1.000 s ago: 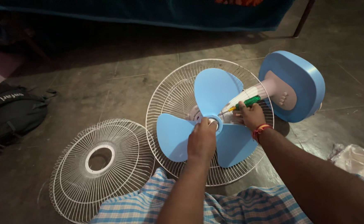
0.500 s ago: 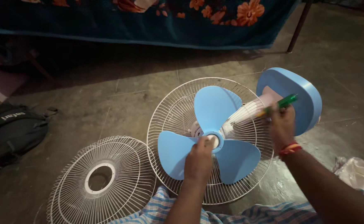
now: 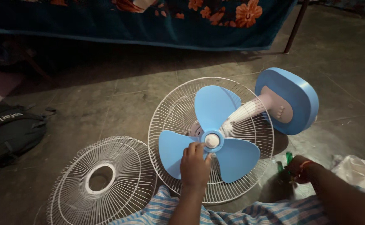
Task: The person disassembles a blue electric fan by removing the front grille, unscrewing the central cap, and detaching the fan blades from the motor shaft using a screwdriver. The components are placed on the floor beside the fan base.
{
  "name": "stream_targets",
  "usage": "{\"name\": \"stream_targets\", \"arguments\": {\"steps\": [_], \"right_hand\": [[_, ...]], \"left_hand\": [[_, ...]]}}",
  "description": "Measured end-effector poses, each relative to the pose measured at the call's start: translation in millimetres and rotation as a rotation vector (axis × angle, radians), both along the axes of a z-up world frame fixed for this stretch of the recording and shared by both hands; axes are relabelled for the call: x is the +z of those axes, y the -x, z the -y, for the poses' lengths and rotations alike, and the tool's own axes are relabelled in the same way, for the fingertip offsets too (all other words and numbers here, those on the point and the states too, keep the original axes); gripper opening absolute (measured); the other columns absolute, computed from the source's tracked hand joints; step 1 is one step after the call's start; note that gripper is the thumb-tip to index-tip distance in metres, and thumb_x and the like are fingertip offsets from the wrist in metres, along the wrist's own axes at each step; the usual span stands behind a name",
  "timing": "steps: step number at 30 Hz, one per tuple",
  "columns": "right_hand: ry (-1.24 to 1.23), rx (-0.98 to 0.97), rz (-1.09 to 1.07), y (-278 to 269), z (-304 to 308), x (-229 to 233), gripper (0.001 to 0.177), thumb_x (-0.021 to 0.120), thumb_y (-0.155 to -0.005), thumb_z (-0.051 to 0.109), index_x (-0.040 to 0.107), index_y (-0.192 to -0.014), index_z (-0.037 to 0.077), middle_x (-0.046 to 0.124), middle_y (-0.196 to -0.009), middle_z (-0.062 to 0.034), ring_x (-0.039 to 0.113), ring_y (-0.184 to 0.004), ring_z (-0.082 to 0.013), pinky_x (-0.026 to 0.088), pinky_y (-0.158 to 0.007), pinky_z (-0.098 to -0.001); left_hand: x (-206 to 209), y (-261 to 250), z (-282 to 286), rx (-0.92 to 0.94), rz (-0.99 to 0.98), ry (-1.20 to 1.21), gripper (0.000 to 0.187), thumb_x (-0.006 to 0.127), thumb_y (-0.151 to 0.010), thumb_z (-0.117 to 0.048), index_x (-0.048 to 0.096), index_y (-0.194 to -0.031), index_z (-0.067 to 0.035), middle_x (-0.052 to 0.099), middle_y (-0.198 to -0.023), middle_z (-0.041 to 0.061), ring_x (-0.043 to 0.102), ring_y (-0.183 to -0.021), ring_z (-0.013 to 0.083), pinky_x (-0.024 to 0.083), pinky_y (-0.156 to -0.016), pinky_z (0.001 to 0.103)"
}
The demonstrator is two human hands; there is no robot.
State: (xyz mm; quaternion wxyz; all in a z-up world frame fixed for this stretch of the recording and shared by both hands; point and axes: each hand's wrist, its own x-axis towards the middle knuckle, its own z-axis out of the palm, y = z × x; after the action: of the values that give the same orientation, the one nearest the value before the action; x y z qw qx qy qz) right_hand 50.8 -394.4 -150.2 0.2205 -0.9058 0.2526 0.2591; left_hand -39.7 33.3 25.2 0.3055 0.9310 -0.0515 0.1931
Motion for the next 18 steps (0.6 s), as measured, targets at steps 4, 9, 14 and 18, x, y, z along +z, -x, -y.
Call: {"name": "stream_targets", "arguments": {"steps": [4, 9, 14, 18], "right_hand": [[0.014, 0.186, -0.108, 3, -10, -21, 0.030, 0.073, -0.096, 0.024, 0.076, -0.093, -0.006, 0.069, -0.071, -0.0161, 0.062, -0.059, -0.0232, 0.051, -0.053, -0.0400], [-0.063, -0.160, 0.034, -7, -1, 43, 0.026, 0.076, -0.092, 0.016, 0.080, -0.093, -0.009, 0.073, -0.074, -0.0190, 0.065, -0.059, -0.0255, 0.052, -0.052, -0.0411], [-0.065, 0.153, 0.511, 11, -51, 173, 0.028, 0.071, -0.094, 0.028, 0.083, -0.099, 0.004, 0.079, -0.092, -0.0130, 0.075, -0.079, -0.0250, 0.058, -0.074, -0.0376], [-0.228, 0.326, 0.746, 29, -182, 211, 0.030, 0.076, -0.088, 0.034, 0.080, -0.102, 0.007, 0.080, -0.093, -0.0105, 0.076, -0.081, -0.0221, 0.060, -0.072, -0.0365]], "left_hand": [[5, 5, -18, -0.023, 0.015, -0.004, 0.039, 0.080, -0.083, -0.024, 0.068, -0.117, -0.010, 0.062, -0.125, 0.008, 0.057, -0.118, 0.0305, 0.046, -0.099, 0.045], [5, 11, -41, 0.175, 0.082, 0.024, 0.042, 0.082, -0.078, -0.025, 0.070, -0.115, -0.012, 0.062, -0.127, 0.008, 0.056, -0.119, 0.0302, 0.044, -0.098, 0.047], [-1, 3, -38, 0.186, 0.041, 0.206, 0.034, 0.074, -0.084, -0.014, 0.069, -0.118, -0.013, 0.069, -0.120, 0.005, 0.064, -0.114, 0.0277, 0.051, -0.095, 0.042], [-6, -7, -21, -0.005, -0.034, 0.379, 0.039, 0.068, -0.091, -0.010, 0.066, -0.129, -0.011, 0.072, -0.120, 0.010, 0.070, -0.109, 0.0321, 0.054, -0.091, 0.042]]}}
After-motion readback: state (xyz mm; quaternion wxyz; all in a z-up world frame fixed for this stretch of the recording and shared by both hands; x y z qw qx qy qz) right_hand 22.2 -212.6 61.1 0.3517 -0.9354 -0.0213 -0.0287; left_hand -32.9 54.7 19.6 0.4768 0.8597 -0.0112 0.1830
